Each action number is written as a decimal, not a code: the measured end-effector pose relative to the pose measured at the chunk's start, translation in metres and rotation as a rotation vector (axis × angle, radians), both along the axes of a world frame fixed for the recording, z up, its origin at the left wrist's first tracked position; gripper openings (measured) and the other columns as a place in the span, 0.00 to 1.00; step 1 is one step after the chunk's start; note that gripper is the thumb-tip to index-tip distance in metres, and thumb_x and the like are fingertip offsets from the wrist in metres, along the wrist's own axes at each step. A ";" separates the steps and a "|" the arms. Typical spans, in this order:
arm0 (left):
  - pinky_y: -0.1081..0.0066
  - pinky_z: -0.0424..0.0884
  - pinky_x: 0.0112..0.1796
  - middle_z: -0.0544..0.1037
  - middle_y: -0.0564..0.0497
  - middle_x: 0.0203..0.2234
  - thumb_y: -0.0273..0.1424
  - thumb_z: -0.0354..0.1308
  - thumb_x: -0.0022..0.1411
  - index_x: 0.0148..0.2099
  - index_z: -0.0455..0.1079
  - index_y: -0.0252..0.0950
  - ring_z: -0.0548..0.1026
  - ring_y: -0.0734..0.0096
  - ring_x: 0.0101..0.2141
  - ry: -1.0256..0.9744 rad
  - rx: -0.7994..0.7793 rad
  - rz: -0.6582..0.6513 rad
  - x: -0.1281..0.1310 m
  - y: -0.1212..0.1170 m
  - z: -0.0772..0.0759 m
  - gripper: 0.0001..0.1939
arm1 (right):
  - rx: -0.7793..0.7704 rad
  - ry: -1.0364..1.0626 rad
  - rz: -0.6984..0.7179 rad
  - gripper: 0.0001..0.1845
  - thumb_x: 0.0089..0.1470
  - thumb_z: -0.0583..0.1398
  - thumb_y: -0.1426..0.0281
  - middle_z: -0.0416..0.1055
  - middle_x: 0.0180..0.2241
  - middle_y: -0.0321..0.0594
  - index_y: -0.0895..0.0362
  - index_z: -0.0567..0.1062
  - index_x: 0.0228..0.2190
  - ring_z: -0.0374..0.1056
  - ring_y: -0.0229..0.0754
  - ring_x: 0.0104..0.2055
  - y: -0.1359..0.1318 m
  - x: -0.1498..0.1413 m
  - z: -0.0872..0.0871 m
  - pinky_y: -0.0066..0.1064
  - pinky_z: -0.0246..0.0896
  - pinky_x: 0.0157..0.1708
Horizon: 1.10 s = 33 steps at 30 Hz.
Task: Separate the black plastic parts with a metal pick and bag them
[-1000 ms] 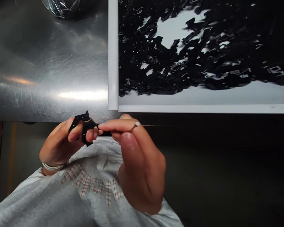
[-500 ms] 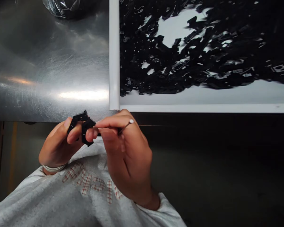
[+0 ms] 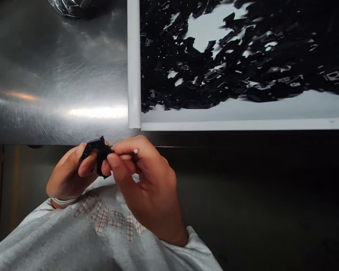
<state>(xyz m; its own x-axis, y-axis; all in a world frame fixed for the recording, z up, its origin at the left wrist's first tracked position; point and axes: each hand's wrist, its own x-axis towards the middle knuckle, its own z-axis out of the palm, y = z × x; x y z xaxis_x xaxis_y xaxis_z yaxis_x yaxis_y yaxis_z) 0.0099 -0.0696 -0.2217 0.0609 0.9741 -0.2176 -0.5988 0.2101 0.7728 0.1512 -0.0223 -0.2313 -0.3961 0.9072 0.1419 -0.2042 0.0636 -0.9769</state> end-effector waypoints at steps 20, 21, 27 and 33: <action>0.72 0.68 0.38 0.63 0.54 0.22 0.42 0.66 0.66 0.20 0.56 0.37 0.65 0.74 0.28 -0.257 -0.130 -0.012 -0.001 0.007 0.002 0.30 | -0.239 0.080 0.109 0.10 0.59 0.71 0.58 0.64 0.18 0.27 0.48 0.79 0.32 0.72 0.35 0.25 0.011 0.001 0.013 0.25 0.68 0.25; 0.73 0.68 0.38 0.64 0.55 0.23 0.41 0.67 0.65 0.20 0.56 0.37 0.65 0.74 0.27 -0.271 -0.136 0.002 -0.001 0.008 0.002 0.29 | -0.252 0.073 0.104 0.10 0.59 0.71 0.57 0.62 0.17 0.27 0.47 0.79 0.33 0.73 0.37 0.26 0.010 0.001 0.011 0.26 0.68 0.25; 0.76 0.70 0.39 0.61 0.56 0.21 0.39 0.70 0.62 0.22 0.61 0.38 0.65 0.75 0.27 -0.334 -0.182 0.032 0.001 0.010 0.005 0.26 | -0.334 0.054 0.094 0.07 0.61 0.70 0.58 0.70 0.22 0.28 0.46 0.81 0.36 0.72 0.33 0.24 0.006 0.002 0.001 0.22 0.67 0.23; 0.72 0.69 0.42 0.62 0.56 0.22 0.42 0.68 0.64 0.23 0.62 0.37 0.65 0.74 0.29 -0.307 -0.212 0.002 0.000 0.008 0.003 0.25 | -0.385 0.147 0.053 0.06 0.61 0.70 0.63 0.78 0.24 0.27 0.49 0.80 0.36 0.76 0.31 0.27 0.005 -0.003 0.000 0.19 0.76 0.32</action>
